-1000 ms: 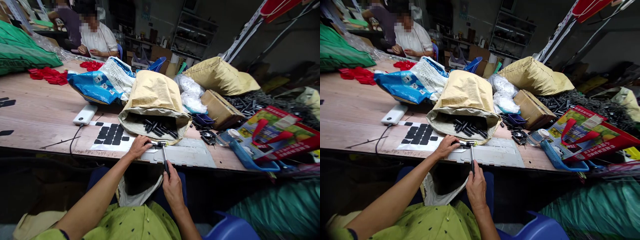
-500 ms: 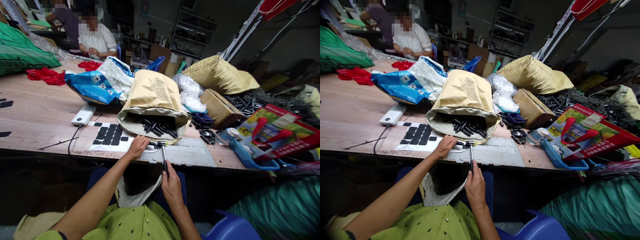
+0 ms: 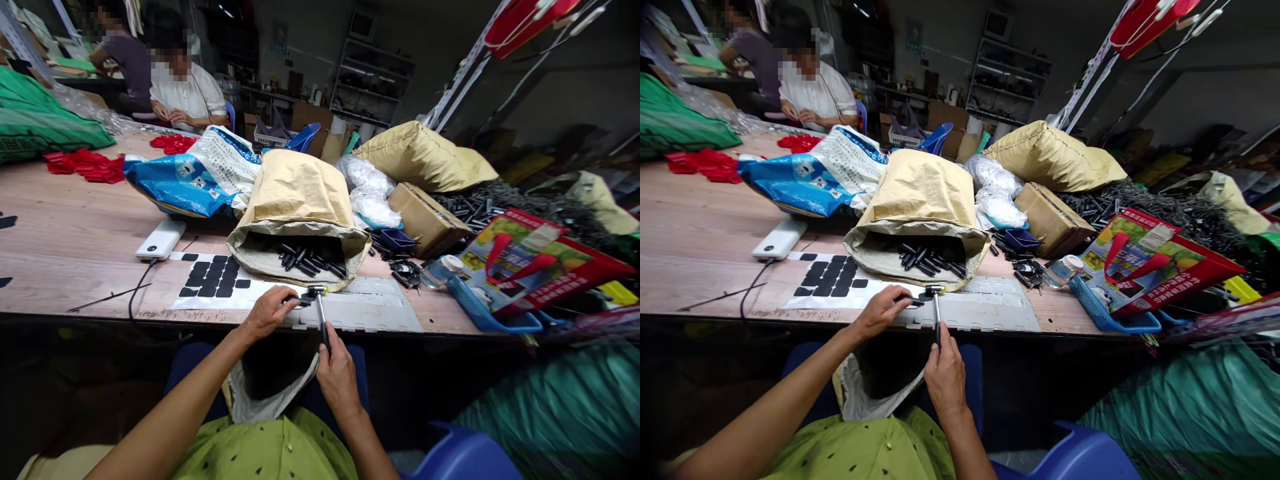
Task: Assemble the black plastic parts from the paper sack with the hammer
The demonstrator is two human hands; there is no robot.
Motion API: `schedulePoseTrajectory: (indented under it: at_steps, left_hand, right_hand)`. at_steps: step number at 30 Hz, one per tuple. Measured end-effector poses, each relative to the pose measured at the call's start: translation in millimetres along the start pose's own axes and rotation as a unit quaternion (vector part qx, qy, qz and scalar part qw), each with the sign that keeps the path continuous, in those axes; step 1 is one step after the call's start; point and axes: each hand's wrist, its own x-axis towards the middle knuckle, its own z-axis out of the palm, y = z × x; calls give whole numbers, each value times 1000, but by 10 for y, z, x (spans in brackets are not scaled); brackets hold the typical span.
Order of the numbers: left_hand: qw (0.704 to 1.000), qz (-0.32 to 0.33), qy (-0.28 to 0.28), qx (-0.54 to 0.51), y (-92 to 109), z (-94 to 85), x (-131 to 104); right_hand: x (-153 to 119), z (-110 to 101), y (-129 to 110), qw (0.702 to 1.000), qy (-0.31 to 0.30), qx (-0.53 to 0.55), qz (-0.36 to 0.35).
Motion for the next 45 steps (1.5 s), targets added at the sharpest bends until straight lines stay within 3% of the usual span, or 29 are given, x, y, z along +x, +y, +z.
schedulePoseTrajectory:
  at_steps: [3, 5, 9, 12, 14, 16, 21, 23, 26, 28, 32, 38, 45]
  left_hand:
    - [995, 0, -92, -39, 166, 74, -368]
    - [988, -8, -153, -20, 144, 206, -624]
    - [967, -103, -221, 75, -197, 558, -996]
    - [940, -187, -250, 137, -448, 732, -1103]
    - [931, -199, -266, 152, -480, 744, -1086]
    - [933, -170, -286, 138, -382, 659, -987]
    - [938, -41, -344, -20, 97, 204, -357]
    - [947, -33, -316, -48, 197, 62, -2]
    - [988, -47, -128, 67, 166, 0, 512]
    - [986, -51, -35, 157, 75, 47, 786]
    - [966, -28, -35, 254, -87, 205, 1097]
    - [957, 19, -45, 286, -100, 220, 1084]
    - [972, 46, -25, 229, -124, 0, 548]
  right_hand:
    - [1, -4, 3, 1000, -6, -5, 2]
    - [0, -6, 3, 1000, -10, -5, 4]
    - [-2, -11, -2, 1000, 0, 0, 4]
    - [-4, -16, -8, 1000, 11, 0, 1]
    - [-4, -19, -9, 1000, 10, 0, 1]
    - [-3, -21, -8, 1000, 7, 2, 2]
    - [0, -21, -2, 1000, -1, 5, 7]
    - [0, -20, 1, 1000, -5, 4, 7]
    - [-2, -20, 3, 1000, -4, 1, 5]
    - [-4, -22, 1, 1000, -6, -3, 4]
    - [-9, -34, -11, 1000, -8, -10, 7]
    - [-19, -40, -21, 1000, -12, -10, 12]
    - [13, 20, 67, 1000, 7, 20, 4]
